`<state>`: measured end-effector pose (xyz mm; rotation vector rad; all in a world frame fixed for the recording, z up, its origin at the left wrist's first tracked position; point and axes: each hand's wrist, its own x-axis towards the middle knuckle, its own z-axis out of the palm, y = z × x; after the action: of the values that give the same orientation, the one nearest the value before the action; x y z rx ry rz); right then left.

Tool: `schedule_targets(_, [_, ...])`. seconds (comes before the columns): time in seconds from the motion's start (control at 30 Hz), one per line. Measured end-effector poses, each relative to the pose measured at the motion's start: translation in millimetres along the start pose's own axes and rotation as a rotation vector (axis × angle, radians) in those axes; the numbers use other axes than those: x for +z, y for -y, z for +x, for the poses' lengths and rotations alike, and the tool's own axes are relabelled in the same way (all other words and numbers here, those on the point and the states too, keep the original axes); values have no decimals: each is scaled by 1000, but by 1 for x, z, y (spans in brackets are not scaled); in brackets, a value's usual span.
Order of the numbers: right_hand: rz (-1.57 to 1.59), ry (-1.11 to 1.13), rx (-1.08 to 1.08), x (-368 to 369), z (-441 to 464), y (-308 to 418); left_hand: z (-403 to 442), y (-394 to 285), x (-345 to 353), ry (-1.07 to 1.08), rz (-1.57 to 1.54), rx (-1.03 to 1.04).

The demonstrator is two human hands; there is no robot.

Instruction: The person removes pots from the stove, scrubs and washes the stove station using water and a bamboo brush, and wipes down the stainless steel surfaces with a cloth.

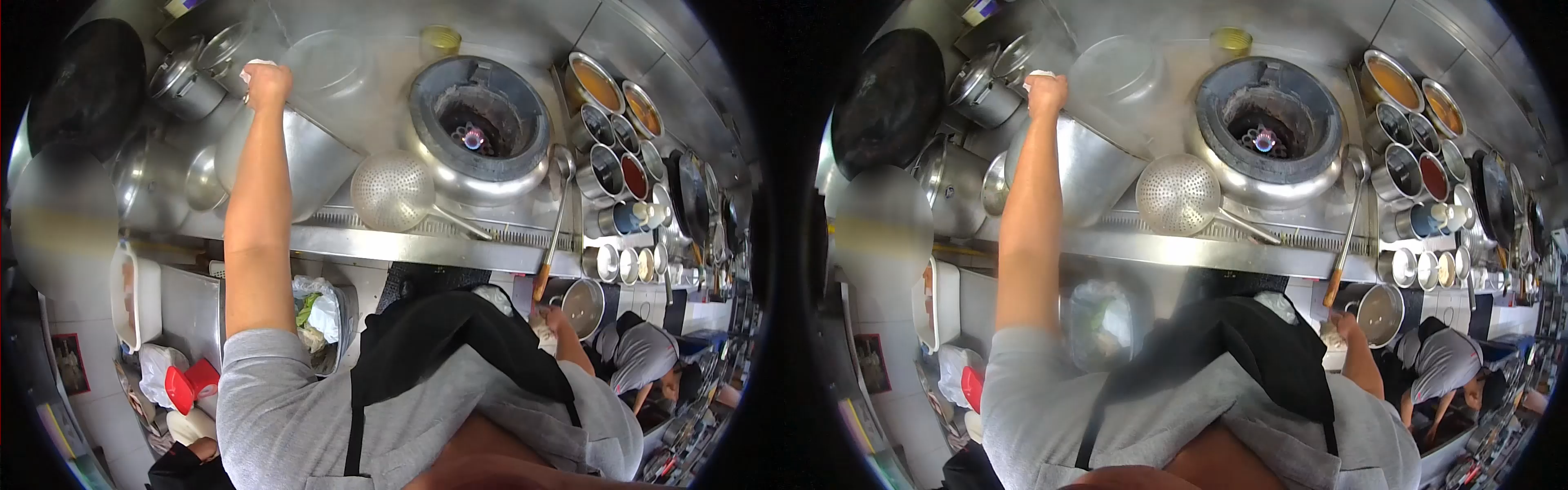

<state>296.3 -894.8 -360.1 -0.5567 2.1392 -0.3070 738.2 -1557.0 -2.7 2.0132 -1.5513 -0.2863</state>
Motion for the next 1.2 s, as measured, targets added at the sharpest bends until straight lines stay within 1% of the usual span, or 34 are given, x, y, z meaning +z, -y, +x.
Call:
schedule_targets(0.07, [42,-31,4,-4,-12,25,0,-1,0,15,-3,17])
schedule_targets(0.17, [114,-6,27,5,-20,27,-3,6,2,28,-12,90])
schedule_targets(0.23, [58,46,67,13,-16,24,-3,6,3,-9,10,106])
schedule_targets(0.27, [-6,71,45,17,-9,15,-4,5,1,-6,10,116])
schedule_targets(0.33, [-8,97,39,21,3,0,-9,3,-1,14,39,113])
schedule_targets(0.37, [-22,124,27,20,2,4,-9,3,1,18,42,118])
schedule_targets(0.4, [-100,113,-8,14,1,7,-9,3,2,4,44,120])
schedule_targets(0.43, [-97,117,-4,12,10,2,-9,2,4,-11,45,121])
schedule_targets(0.5, [-81,51,-57,12,38,-23,-6,-1,11,-38,59,123])
schedule_targets(0.53, [-62,67,-61,9,50,-32,-7,-2,16,-68,66,119])
schedule_targets(0.63, [-37,68,-22,6,75,-46,-19,-16,16,-56,100,96])
schedule_targets(0.67, [-31,75,-15,1,69,-37,-20,-20,17,-42,106,84])
schedule_targets(0.73, [-137,91,-87,-12,44,-4,-24,-29,20,-29,115,75])
schedule_targets(0.8, [-81,97,-37,-12,40,1,-30,-39,22,-17,123,43])
schedule_targets(0.83, [-32,100,10,-12,40,-2,-33,-43,24,-16,131,48])
schedule_targets(0.87, [-100,99,-96,-9,48,-13,-37,-47,26,-28,127,54])
schedule_targets(0.9, [-92,107,-92,-7,51,-20,-41,-52,28,-39,123,61])
schedule_targets(0.97, [67,154,-32,-5,59,-35,-41,-54,35,-42,145,96])
schedule_targets(1.0, [82,126,-63,1,67,-48,-40,-56,40,-47,157,125])
schedule_targets(1.1, [159,121,-21,3,69,-60,-45,-64,49,-35,177,154])
schedule_targets(1.13, [82,120,-115,2,73,-68,-58,-75,48,-70,179,115])
schedule_targets(1.17, [96,120,-111,-1,71,-71,-56,-73,53,-69,182,129])
schedule_targets(1.2, [99,114,-115,-6,66,-69,-40,-58,61,-120,248,315])
